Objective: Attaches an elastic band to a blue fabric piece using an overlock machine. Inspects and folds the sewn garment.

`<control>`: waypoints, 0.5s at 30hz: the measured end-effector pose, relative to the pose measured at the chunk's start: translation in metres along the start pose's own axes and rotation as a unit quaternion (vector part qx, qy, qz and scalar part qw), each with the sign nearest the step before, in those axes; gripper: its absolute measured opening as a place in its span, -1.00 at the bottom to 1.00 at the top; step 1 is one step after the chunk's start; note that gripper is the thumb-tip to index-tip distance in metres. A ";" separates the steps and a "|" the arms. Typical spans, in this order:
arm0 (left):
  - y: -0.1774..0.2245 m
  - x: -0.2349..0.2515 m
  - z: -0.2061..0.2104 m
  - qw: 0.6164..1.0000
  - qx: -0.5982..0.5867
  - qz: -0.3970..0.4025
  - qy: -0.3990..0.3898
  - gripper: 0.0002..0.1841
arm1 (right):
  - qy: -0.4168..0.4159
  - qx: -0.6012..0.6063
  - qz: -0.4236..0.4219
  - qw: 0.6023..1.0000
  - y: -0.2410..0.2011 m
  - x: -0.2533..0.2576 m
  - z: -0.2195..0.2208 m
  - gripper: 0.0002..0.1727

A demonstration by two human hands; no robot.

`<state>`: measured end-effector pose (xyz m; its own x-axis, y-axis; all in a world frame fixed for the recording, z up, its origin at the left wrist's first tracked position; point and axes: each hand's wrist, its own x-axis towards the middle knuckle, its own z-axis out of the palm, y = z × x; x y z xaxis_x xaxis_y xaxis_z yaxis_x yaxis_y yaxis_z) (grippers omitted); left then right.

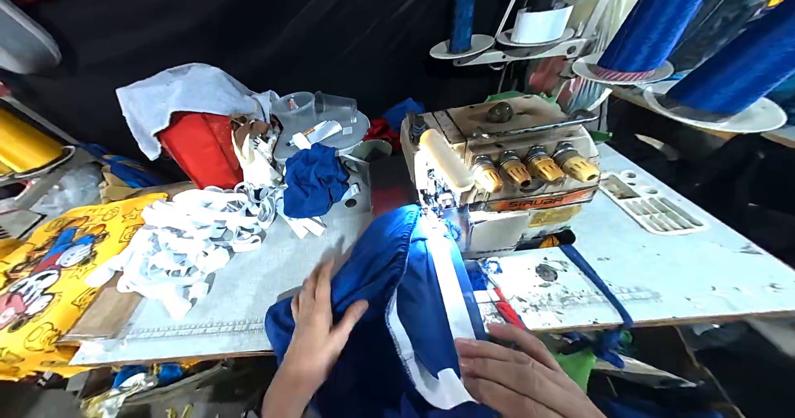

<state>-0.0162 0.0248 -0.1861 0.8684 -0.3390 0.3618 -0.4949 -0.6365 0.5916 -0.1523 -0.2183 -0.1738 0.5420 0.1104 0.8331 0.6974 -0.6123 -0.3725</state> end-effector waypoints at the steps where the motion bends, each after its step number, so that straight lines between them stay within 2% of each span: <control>1: -0.007 -0.007 0.009 0.999 0.036 0.017 0.015 -0.23 | 0.010 0.008 -0.002 1.000 -0.001 0.008 -0.003 -0.83; 3: -0.020 -0.011 0.011 0.995 0.050 0.068 0.050 -0.46 | 0.026 0.014 -0.010 1.000 -0.002 0.023 -0.009 -0.82; 5: -0.034 0.001 -0.011 0.996 0.023 0.088 0.026 -0.58 | 0.030 0.006 -0.008 0.999 -0.006 0.029 -0.010 -0.81; 7: -0.043 0.020 -0.041 0.994 0.032 0.105 -0.023 -0.58 | 0.007 -0.004 -0.009 1.000 -0.008 0.022 -0.006 -0.80; 9: -0.046 0.039 -0.064 0.983 0.102 0.140 -0.054 -0.51 | -0.022 -0.033 -0.022 0.999 -0.003 0.006 0.005 -0.81; 12: -0.035 0.061 -0.085 0.959 0.193 0.185 -0.098 -0.51 | -0.032 -0.049 -0.019 0.998 0.005 -0.013 0.018 -0.80; 15: -0.017 0.072 -0.101 0.953 0.218 0.154 -0.143 -0.50 | 0.004 -0.011 -0.004 1.000 0.001 0.002 0.008 -0.82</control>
<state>0.0517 0.0812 -0.0966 0.6877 -0.6910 0.2226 -0.7221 -0.6829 0.1106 -0.1471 -0.2126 -0.1757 0.5327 0.1097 0.8392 0.6917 -0.6277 -0.3570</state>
